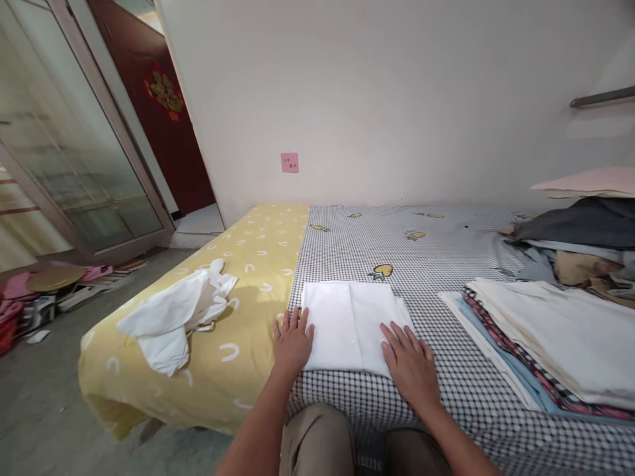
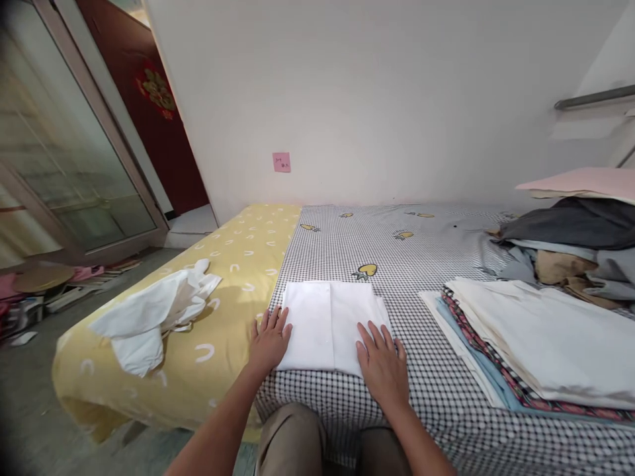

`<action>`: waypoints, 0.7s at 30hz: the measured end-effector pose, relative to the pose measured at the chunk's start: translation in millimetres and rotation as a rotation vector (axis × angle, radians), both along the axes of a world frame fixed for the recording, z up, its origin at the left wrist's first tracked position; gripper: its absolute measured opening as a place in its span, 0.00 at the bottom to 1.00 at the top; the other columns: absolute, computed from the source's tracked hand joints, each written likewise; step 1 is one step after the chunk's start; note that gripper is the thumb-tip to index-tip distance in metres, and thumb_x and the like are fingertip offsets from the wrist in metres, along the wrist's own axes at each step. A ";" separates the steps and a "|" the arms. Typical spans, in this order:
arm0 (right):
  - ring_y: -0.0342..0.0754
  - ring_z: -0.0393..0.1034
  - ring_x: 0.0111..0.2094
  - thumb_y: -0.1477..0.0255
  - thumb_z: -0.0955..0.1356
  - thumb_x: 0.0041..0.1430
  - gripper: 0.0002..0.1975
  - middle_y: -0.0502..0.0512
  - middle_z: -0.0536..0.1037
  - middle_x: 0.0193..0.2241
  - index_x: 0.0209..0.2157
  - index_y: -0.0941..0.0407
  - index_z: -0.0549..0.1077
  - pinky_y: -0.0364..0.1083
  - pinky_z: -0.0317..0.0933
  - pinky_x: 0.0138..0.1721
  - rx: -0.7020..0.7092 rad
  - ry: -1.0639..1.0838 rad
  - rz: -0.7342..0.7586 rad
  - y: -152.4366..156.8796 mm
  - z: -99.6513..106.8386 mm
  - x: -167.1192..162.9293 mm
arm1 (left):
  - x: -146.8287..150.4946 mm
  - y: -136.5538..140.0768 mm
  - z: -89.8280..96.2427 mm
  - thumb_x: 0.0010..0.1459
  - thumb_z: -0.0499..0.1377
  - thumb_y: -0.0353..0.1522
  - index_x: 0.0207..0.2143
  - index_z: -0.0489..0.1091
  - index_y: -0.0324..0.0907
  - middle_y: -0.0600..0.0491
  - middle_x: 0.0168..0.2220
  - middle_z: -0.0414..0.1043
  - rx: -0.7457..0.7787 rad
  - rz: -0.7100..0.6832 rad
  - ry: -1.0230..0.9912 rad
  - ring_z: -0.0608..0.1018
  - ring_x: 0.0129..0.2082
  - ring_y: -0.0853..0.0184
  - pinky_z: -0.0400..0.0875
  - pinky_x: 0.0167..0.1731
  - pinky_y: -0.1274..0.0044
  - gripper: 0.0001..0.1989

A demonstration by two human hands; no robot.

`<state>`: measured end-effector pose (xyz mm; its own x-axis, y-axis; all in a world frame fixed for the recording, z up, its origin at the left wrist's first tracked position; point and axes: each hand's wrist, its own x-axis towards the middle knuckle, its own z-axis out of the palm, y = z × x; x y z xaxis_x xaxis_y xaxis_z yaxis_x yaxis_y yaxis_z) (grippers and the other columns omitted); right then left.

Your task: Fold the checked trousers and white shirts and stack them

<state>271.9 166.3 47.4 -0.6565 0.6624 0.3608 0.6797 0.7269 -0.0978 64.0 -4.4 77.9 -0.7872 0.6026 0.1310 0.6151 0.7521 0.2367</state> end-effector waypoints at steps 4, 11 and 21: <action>0.57 0.55 0.67 0.64 0.54 0.71 0.26 0.54 0.69 0.64 0.64 0.49 0.67 0.61 0.46 0.64 0.084 0.127 0.063 -12.4 -20.6 20.0 | 0.6 -19.5 -1.7 0.70 0.42 0.42 0.66 0.61 0.50 0.54 0.70 0.57 0.049 0.038 0.009 0.56 0.71 0.51 0.52 0.67 0.50 0.26; 0.64 0.60 0.64 0.65 0.57 0.70 0.27 0.60 0.71 0.62 0.68 0.48 0.57 0.70 0.48 0.61 0.229 0.255 0.081 -55.1 -38.6 64.2 | -3.0 -27.7 -11.3 0.71 0.39 0.38 0.59 0.69 0.42 0.48 0.65 0.66 0.208 0.105 0.097 0.64 0.67 0.56 0.58 0.66 0.59 0.26; 0.58 0.56 0.67 0.83 0.63 0.60 0.35 0.53 0.67 0.65 0.66 0.44 0.62 0.64 0.42 0.67 0.230 0.164 0.308 -76.4 2.0 -10.3 | -4.0 -21.3 -23.9 0.70 0.42 0.38 0.56 0.71 0.37 0.43 0.62 0.70 0.291 0.183 0.212 0.67 0.65 0.52 0.61 0.62 0.58 0.25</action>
<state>261.6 89.9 49.3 -0.7331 0.3341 0.5923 0.4158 0.9094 0.0017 60.0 -25.8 54.0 -0.8151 0.3686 0.4469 0.5353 0.7740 0.3381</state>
